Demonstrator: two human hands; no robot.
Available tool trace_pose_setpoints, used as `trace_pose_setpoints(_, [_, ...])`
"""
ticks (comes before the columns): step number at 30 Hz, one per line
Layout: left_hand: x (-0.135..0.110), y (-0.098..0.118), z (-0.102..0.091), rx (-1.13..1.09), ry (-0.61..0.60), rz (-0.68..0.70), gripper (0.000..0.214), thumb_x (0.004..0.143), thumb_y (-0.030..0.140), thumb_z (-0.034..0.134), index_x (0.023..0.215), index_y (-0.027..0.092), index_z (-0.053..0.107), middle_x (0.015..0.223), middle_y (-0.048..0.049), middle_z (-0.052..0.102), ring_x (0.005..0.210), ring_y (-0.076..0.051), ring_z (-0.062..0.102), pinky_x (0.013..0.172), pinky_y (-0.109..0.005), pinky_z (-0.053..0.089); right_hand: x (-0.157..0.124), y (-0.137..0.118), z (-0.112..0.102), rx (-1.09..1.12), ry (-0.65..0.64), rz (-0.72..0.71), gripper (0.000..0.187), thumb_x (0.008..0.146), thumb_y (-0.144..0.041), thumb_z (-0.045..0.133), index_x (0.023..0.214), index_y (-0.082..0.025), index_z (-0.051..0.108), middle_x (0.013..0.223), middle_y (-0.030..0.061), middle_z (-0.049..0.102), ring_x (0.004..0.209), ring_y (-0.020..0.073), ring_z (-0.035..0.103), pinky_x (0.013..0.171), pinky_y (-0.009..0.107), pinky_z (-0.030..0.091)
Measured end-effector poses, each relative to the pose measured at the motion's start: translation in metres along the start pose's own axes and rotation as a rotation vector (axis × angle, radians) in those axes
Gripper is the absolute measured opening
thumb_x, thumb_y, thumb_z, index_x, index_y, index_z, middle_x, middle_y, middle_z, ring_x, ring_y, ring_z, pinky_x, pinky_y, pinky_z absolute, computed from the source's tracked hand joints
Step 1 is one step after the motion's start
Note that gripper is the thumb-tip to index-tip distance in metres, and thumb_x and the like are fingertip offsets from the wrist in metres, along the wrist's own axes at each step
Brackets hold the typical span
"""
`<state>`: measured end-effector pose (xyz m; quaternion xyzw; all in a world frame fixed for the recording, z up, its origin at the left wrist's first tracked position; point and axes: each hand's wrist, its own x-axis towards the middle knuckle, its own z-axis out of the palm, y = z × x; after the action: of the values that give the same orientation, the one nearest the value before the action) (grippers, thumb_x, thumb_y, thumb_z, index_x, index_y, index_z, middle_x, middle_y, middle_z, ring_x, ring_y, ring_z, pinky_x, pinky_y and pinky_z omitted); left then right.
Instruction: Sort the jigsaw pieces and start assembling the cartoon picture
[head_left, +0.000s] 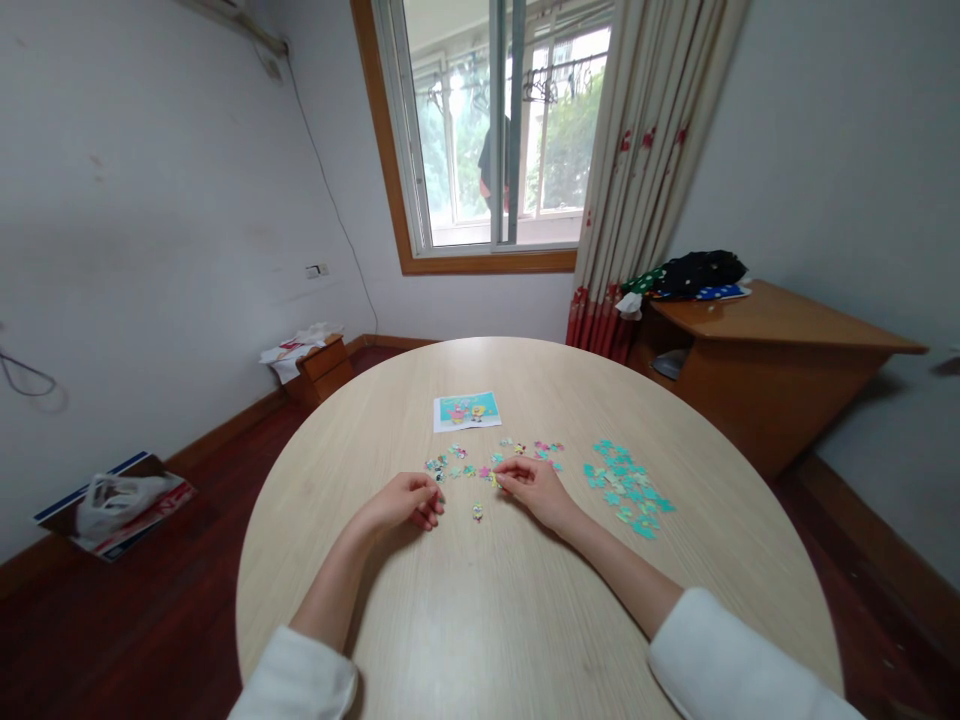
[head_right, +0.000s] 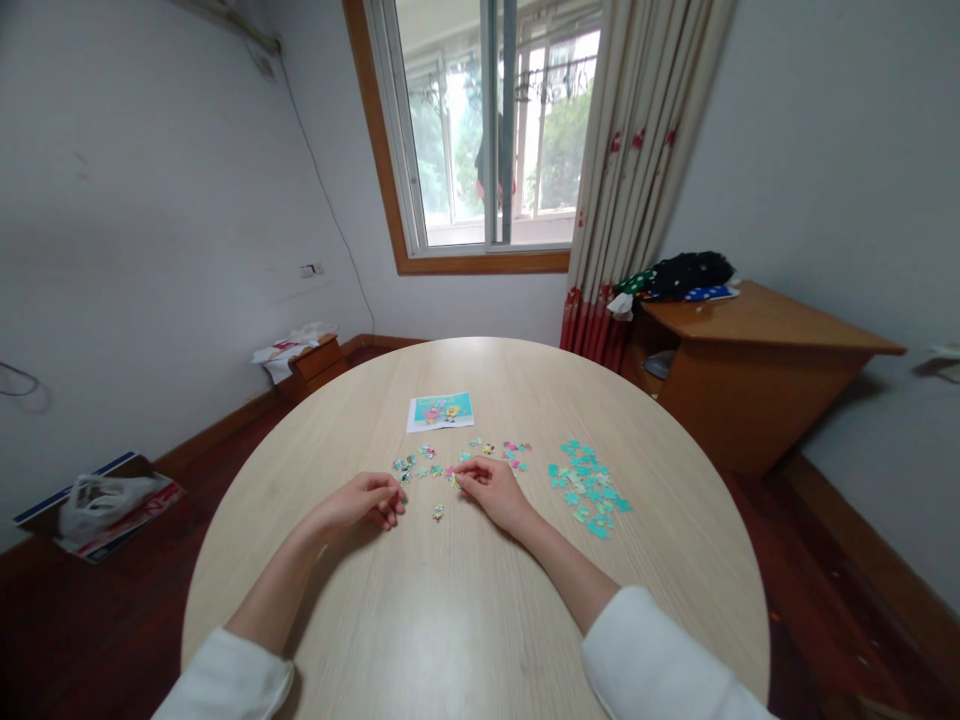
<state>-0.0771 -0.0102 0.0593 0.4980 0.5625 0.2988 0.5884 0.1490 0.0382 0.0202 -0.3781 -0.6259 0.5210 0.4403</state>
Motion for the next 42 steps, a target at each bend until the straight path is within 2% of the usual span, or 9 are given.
trace_pose_setpoints(6, [0.013, -0.005, -0.003, -0.029, 0.183, 0.112, 0.021, 0.061, 0.033, 0.064, 0.062, 0.013, 0.056, 0.062, -0.0028, 0.059, 0.051, -0.01, 0.053, 0.052, -0.023, 0.043, 0.001, 0.002, -0.002, -0.096, 0.083, -0.037, 0.02, 0.066, -0.033, 0.062, 0.073, -0.014, 0.064, 0.068, 0.0026, 0.064, 0.063, 0.0136, 0.058, 0.062, 0.028, 0.048])
trace_pose_setpoints(10, [0.02, -0.007, -0.006, 0.091, 0.358, 0.266, 0.023, 0.068, 0.036, 0.058, 0.064, 0.013, 0.058, 0.059, -0.0041, 0.059, 0.05, -0.012, 0.052, 0.051, -0.024, 0.042, 0.001, 0.001, -0.004, -0.107, 0.085, -0.053, 0.02, 0.066, -0.033, 0.061, 0.073, -0.015, 0.064, 0.071, 0.0036, 0.065, 0.065, 0.0143, 0.059, 0.064, 0.029, 0.049])
trace_pose_setpoints(12, [0.021, -0.01, -0.004, 0.257, 0.456, 0.386, 0.026, 0.075, 0.036, 0.052, 0.075, 0.012, 0.063, 0.072, -0.0093, 0.065, 0.065, -0.017, 0.059, 0.063, -0.029, 0.047, 0.001, 0.0, -0.003, -0.097, 0.073, -0.057, 0.021, 0.066, -0.034, 0.062, 0.073, -0.015, 0.064, 0.07, 0.0034, 0.065, 0.065, 0.0144, 0.059, 0.064, 0.029, 0.05])
trace_pose_setpoints(14, [0.022, -0.014, 0.002, 0.491, 0.516, 0.469, 0.034, 0.08, 0.035, 0.048, 0.097, 0.012, 0.064, 0.104, -0.0156, 0.065, 0.097, -0.023, 0.059, 0.086, -0.036, 0.044, 0.001, 0.001, -0.003, -0.092, 0.068, -0.052, 0.022, 0.066, -0.035, 0.062, 0.073, -0.015, 0.065, 0.07, 0.0032, 0.065, 0.065, 0.0144, 0.059, 0.064, 0.029, 0.05])
trace_pose_setpoints(17, [0.022, -0.023, 0.017, 0.901, 0.449, 0.406, 0.049, 0.087, 0.038, 0.04, 0.131, 0.019, 0.045, 0.143, -0.0139, 0.036, 0.133, -0.029, 0.029, 0.108, -0.05, 0.02, 0.002, 0.003, -0.002, -0.082, 0.081, -0.029, 0.023, 0.066, -0.036, 0.063, 0.074, -0.014, 0.066, 0.07, 0.0033, 0.065, 0.064, 0.0144, 0.059, 0.063, 0.029, 0.05])
trace_pose_setpoints(19, [0.023, -0.028, 0.027, 1.112, 0.34, 0.333, 0.052, 0.09, 0.043, 0.033, 0.139, 0.027, 0.033, 0.149, -0.0096, 0.023, 0.138, -0.029, 0.017, 0.109, -0.054, 0.01, 0.003, 0.005, -0.002, -0.068, 0.097, -0.015, 0.024, 0.066, -0.036, 0.062, 0.076, -0.014, 0.066, 0.072, 0.0035, 0.066, 0.063, 0.0141, 0.059, 0.063, 0.029, 0.049])
trace_pose_setpoints(22, [0.026, -0.03, 0.032, 1.277, 0.285, 0.3, 0.051, 0.092, 0.047, 0.026, 0.14, 0.032, 0.029, 0.15, -0.0068, 0.019, 0.138, -0.028, 0.015, 0.109, -0.055, 0.008, 0.004, 0.007, -0.001, -0.046, 0.113, -0.003, 0.025, 0.065, -0.037, 0.063, 0.076, -0.015, 0.067, 0.072, 0.0032, 0.065, 0.062, 0.0137, 0.058, 0.062, 0.029, 0.049])
trace_pose_setpoints(36, [0.045, -0.025, 0.007, 1.263, 0.506, 0.176, 0.047, 0.092, 0.041, 0.026, 0.138, 0.032, 0.035, 0.147, -0.009, 0.028, 0.135, -0.03, 0.024, 0.107, -0.057, 0.013, 0.004, 0.008, -0.001, -0.035, 0.142, -0.005, 0.023, 0.064, -0.034, 0.064, 0.078, -0.016, 0.067, 0.072, 0.0032, 0.067, 0.062, 0.0145, 0.06, 0.063, 0.03, 0.049])
trace_pose_setpoints(42, [0.051, -0.031, -0.001, 1.069, 0.643, 0.378, 0.041, 0.089, 0.032, 0.037, 0.127, 0.024, 0.05, 0.142, -0.0125, 0.038, 0.131, -0.03, 0.031, 0.106, -0.057, 0.017, 0.004, 0.008, -0.002, -0.009, 0.15, -0.015, 0.024, 0.063, -0.034, 0.066, 0.079, -0.016, 0.068, 0.073, 0.0029, 0.068, 0.063, 0.0146, 0.061, 0.064, 0.03, 0.05])
